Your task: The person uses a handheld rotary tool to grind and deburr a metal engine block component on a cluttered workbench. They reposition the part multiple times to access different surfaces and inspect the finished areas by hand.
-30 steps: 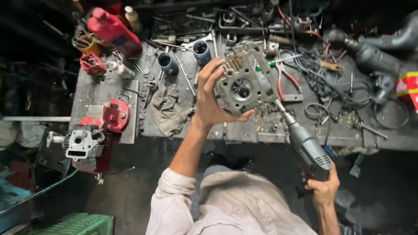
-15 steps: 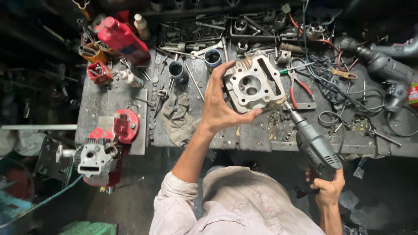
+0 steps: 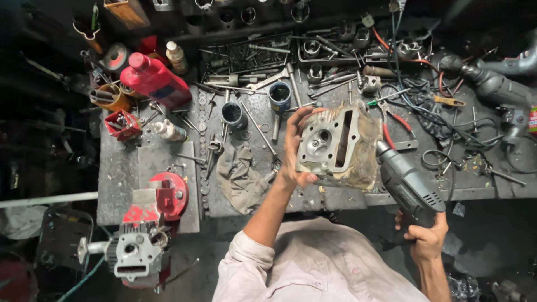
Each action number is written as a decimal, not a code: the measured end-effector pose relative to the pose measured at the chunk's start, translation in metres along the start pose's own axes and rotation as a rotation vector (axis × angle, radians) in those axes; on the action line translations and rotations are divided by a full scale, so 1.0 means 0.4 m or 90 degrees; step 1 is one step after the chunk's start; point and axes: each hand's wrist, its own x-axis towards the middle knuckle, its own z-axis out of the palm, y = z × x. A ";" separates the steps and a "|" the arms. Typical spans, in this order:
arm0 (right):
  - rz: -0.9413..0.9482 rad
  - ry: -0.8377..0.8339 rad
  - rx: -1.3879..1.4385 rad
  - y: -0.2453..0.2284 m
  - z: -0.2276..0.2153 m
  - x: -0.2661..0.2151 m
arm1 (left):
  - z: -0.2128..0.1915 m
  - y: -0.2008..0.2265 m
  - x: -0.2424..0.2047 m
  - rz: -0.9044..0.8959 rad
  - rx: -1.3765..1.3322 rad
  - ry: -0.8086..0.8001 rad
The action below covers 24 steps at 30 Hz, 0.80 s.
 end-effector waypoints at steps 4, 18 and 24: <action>0.036 0.032 -0.037 -0.018 0.041 -0.006 | 0.010 0.038 0.008 -0.051 0.011 0.099; 0.030 0.030 -0.101 -0.041 0.131 -0.027 | 0.025 -0.074 -0.087 -0.280 -0.965 0.343; 0.033 0.062 -0.120 -0.037 0.147 -0.058 | 0.027 -0.059 -0.109 -0.194 -0.946 0.274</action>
